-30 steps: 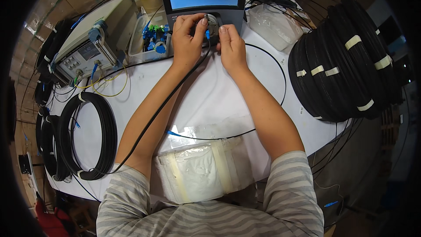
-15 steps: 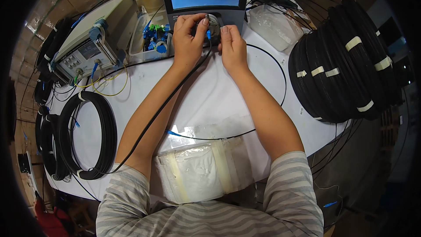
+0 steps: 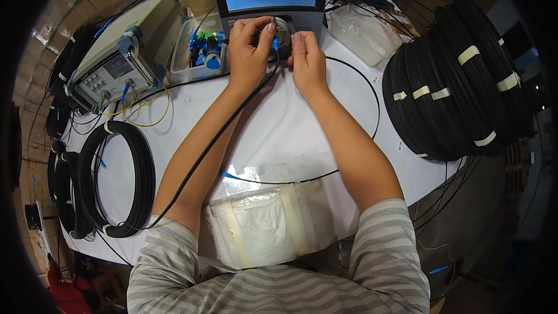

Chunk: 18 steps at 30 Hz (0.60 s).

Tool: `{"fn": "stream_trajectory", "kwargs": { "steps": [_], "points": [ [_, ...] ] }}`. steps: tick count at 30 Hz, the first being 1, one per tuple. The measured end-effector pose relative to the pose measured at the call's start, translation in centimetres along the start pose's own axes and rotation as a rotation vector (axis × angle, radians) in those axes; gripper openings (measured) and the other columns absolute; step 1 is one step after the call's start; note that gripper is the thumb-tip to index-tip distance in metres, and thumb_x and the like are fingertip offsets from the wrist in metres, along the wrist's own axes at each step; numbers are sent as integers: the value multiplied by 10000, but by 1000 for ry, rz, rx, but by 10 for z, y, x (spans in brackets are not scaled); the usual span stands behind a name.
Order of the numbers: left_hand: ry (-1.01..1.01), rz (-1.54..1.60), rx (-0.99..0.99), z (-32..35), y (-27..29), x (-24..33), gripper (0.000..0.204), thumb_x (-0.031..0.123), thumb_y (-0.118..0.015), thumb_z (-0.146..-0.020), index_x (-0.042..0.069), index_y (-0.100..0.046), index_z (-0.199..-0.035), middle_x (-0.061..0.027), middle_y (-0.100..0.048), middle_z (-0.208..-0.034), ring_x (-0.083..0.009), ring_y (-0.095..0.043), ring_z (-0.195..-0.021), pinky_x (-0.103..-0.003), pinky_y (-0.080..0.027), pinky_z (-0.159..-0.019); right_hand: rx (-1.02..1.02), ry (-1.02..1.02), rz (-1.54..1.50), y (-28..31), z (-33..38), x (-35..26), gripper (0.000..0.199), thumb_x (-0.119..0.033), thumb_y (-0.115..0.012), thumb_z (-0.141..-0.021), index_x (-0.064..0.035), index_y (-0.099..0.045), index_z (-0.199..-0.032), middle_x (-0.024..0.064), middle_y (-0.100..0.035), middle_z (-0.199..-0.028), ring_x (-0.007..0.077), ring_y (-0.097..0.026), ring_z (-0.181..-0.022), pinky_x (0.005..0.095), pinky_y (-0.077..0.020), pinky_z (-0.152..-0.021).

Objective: Inspecting cable connectors using a digital microscope and testing probes at a workbench.

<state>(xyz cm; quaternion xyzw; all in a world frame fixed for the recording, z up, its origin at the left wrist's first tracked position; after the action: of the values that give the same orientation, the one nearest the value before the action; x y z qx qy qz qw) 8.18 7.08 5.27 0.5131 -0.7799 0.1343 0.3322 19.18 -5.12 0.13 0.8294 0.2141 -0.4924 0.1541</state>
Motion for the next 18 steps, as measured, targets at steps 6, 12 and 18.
{"fn": "stream_trajectory", "kwargs": {
  "steps": [6, 12, 18],
  "points": [
    [13, 5, -5, 1, -1, -2, 177, 234, -743, -918, 94, -768, -1024, -70, -637, -986, -258, -580, -971, -372, -480, -836, 3, -20, 57, 1, 0, 4, 343, -368, -493, -1100, -52, -606, -1030, 10, -599, -730, 95, -577, -649, 268, -465, -589],
    [27, 1, -10, 1, -2, -3, 174, 231, -739, -919, 96, -768, -1025, -72, -635, -990, -265, -582, -977, -376, -481, -839, 10, -9, -38, 1, -2, 9, 321, -349, -508, -1096, -52, -606, -1027, 9, -603, -735, 93, -582, -663, 270, -469, -601],
    [13, 2, -6, 1, 0, -2, 177, 234, -738, -920, 95, -767, -1025, -73, -635, -990, -265, -582, -974, -378, -479, -844, 25, -1, -8, 1, 1, 1, 319, -342, -505, -1098, -48, -604, -1026, 9, -596, -735, 96, -587, -665, 272, -474, -606]
  ]
}}
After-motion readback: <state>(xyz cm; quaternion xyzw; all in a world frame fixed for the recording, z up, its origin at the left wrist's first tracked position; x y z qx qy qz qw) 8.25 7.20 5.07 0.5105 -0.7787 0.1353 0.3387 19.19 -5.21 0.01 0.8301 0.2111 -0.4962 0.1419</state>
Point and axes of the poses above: each hand's wrist, its own z-axis away from the middle knuckle, its own y-axis out of the back of the hand, x = y × z, the point moved 9 cm from there along -z, towards the middle knuckle
